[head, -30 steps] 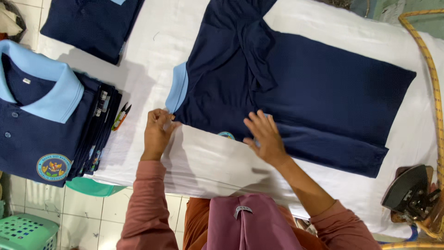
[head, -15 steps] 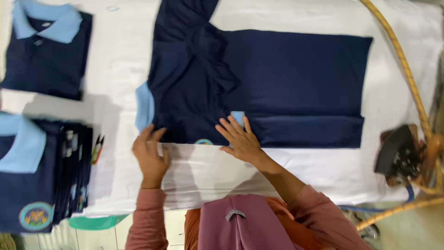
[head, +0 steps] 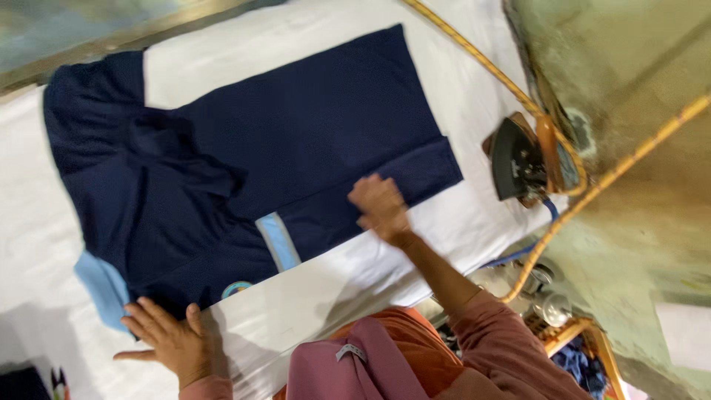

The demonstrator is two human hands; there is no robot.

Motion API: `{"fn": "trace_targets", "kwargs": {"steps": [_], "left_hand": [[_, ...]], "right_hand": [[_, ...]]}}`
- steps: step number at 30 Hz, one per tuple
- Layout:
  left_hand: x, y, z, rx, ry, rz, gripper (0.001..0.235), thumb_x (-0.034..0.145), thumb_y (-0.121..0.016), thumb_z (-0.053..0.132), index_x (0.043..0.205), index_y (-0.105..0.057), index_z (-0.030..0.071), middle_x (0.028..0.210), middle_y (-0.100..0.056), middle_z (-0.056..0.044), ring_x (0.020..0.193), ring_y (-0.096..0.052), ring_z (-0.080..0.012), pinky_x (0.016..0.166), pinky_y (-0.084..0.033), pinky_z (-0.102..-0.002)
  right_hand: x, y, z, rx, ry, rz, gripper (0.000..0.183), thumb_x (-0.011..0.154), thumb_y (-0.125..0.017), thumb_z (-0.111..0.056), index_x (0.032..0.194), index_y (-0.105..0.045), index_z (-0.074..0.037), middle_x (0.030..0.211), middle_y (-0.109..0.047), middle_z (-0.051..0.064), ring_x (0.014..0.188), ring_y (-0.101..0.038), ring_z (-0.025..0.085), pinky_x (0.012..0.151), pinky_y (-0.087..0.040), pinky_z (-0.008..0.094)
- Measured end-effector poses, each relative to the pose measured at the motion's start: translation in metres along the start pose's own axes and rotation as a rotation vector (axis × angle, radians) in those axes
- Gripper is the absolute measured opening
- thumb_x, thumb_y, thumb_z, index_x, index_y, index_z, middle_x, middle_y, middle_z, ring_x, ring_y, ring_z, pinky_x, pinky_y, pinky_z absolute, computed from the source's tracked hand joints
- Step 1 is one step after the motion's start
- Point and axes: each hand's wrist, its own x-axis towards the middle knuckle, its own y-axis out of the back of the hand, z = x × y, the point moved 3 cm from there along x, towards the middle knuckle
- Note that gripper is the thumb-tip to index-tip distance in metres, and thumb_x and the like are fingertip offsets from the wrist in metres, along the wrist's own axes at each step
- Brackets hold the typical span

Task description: The person irons a long-sleeved shirt on an ironing board, then folds the sleeves and body of the shirt into a square.

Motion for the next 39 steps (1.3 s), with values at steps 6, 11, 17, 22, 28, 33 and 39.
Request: {"fn": "trace_targets", "kwargs": {"steps": [6, 11, 17, 22, 28, 33, 39], "left_hand": [[-0.002, -0.004, 0.009, 0.046, 0.070, 0.077, 0.094, 0.114, -0.029, 0.064, 0.162, -0.028, -0.017, 0.165, -0.029, -0.046, 0.150, -0.032, -0.0673, 0.099, 0.009, -0.083], [0.001, -0.012, -0.008, 0.021, 0.149, 0.107, 0.077, 0.111, -0.045, 0.054, 0.164, -0.037, -0.002, 0.168, -0.023, -0.037, 0.155, -0.024, -0.0594, 0.097, 0.013, -0.085], [0.063, -0.042, 0.084, -0.074, -0.314, 0.316, 0.024, 0.103, -0.068, 0.022, 0.116, -0.082, 0.035, 0.118, -0.071, 0.002, 0.113, -0.063, -0.0207, 0.111, -0.035, -0.042], [0.088, -0.090, 0.084, 0.102, -0.321, 0.117, 0.020, 0.091, -0.075, 0.050, 0.106, -0.069, 0.038, 0.118, -0.058, 0.009, 0.111, -0.055, -0.0197, 0.093, -0.035, -0.043], [0.094, -0.090, 0.094, 0.137, -0.313, 0.146, 0.036, 0.087, -0.083, 0.048, 0.091, -0.057, 0.023, 0.108, -0.055, 0.003, 0.091, -0.053, -0.0220, 0.087, -0.034, -0.044], [0.076, -0.069, 0.116, 0.039, -0.314, 0.195, 0.020, 0.099, -0.071, 0.037, 0.115, -0.065, 0.028, 0.126, -0.058, 0.001, 0.108, -0.060, -0.0219, 0.098, -0.030, -0.046], [0.031, -0.083, 0.136, 0.034, -0.367, 0.050, 0.060, 0.108, -0.041, 0.057, 0.154, -0.052, 0.019, 0.163, -0.046, -0.009, 0.151, -0.040, -0.0251, 0.120, -0.006, -0.063]], "right_hand": [[-0.048, 0.021, 0.160, -0.152, -0.515, 0.075, 0.071, 0.105, -0.048, -0.044, 0.164, -0.028, -0.011, 0.170, -0.027, 0.014, 0.156, -0.022, 0.043, 0.122, -0.014, 0.066], [-0.048, 0.043, 0.164, 0.105, -0.692, 0.076, 0.057, 0.110, -0.027, -0.049, 0.163, -0.032, -0.027, 0.171, -0.028, 0.000, 0.160, -0.009, 0.030, 0.122, 0.006, 0.061], [-0.035, 0.048, 0.205, -0.203, -0.390, 0.440, 0.020, 0.095, -0.075, -0.032, 0.115, -0.077, -0.034, 0.127, -0.060, -0.001, 0.123, -0.053, 0.029, 0.104, -0.043, 0.047], [-0.031, 0.046, 0.217, -0.192, -0.590, 0.196, 0.017, 0.090, -0.081, -0.030, 0.097, -0.067, -0.035, 0.125, -0.049, -0.009, 0.134, -0.037, 0.030, 0.099, -0.033, 0.048], [-0.032, 0.051, 0.211, -0.249, -0.584, 0.320, 0.020, 0.092, -0.078, -0.024, 0.106, -0.066, -0.029, 0.131, -0.050, -0.003, 0.129, -0.038, 0.031, 0.094, -0.033, 0.048], [-0.028, 0.064, 0.145, -0.309, -0.594, 0.436, 0.039, 0.100, -0.060, -0.015, 0.139, -0.060, -0.018, 0.146, -0.053, 0.012, 0.138, -0.041, 0.039, 0.100, -0.036, 0.053], [-0.037, 0.034, 0.127, -0.049, -0.733, 0.090, 0.068, 0.114, -0.033, -0.048, 0.169, -0.018, -0.010, 0.173, -0.019, 0.019, 0.158, -0.014, 0.039, 0.122, -0.003, 0.065]]}}
